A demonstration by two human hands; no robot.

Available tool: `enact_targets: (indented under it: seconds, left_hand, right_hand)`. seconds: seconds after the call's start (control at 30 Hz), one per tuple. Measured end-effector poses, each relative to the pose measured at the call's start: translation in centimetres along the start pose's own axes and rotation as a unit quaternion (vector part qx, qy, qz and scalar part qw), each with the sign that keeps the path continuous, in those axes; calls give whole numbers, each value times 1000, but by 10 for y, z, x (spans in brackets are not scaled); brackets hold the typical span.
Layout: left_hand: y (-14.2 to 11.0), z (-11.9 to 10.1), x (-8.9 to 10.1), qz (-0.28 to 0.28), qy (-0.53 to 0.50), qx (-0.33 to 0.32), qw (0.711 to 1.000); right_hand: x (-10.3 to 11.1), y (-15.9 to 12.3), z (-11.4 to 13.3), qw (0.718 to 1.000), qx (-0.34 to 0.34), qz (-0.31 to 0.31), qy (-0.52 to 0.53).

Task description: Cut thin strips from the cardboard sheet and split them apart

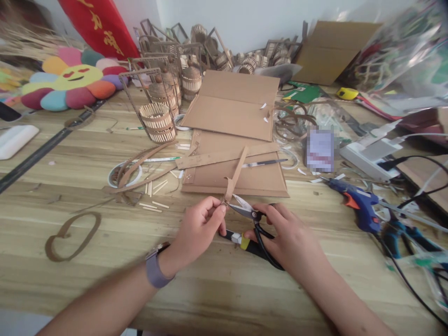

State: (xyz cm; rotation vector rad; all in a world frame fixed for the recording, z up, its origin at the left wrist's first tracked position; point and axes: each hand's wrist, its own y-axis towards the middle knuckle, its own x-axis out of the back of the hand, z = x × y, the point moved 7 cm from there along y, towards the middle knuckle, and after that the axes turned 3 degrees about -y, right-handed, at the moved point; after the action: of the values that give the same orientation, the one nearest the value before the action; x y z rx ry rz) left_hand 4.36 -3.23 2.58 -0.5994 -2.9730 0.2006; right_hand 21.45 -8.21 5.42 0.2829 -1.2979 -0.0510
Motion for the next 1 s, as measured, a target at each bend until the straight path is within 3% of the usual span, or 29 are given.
enact_targets:
  seconds: [0.47,0.6,0.8,0.9,1.0]
  left_hand:
    - [-3,-3,-2,14,48,-42,998]
    - [-3,-5,-2,17,52,-54,997]
    - [-6,-10,-4,32,90,-92,991]
    - [-6,-9,-5,36,85,-82,992]
    - [-4,-6,1,6,53,-58,997]
  right_hand:
    - [-2,-2,6,999,-9,-32,14]
    - [-6,0,3,993,-45,3,105]
    - [-9,3,3,961,-127,75,236]
    - [-5,3,1,958,-129,73,244]
    - [3,5,-10,973,-115,40,199]
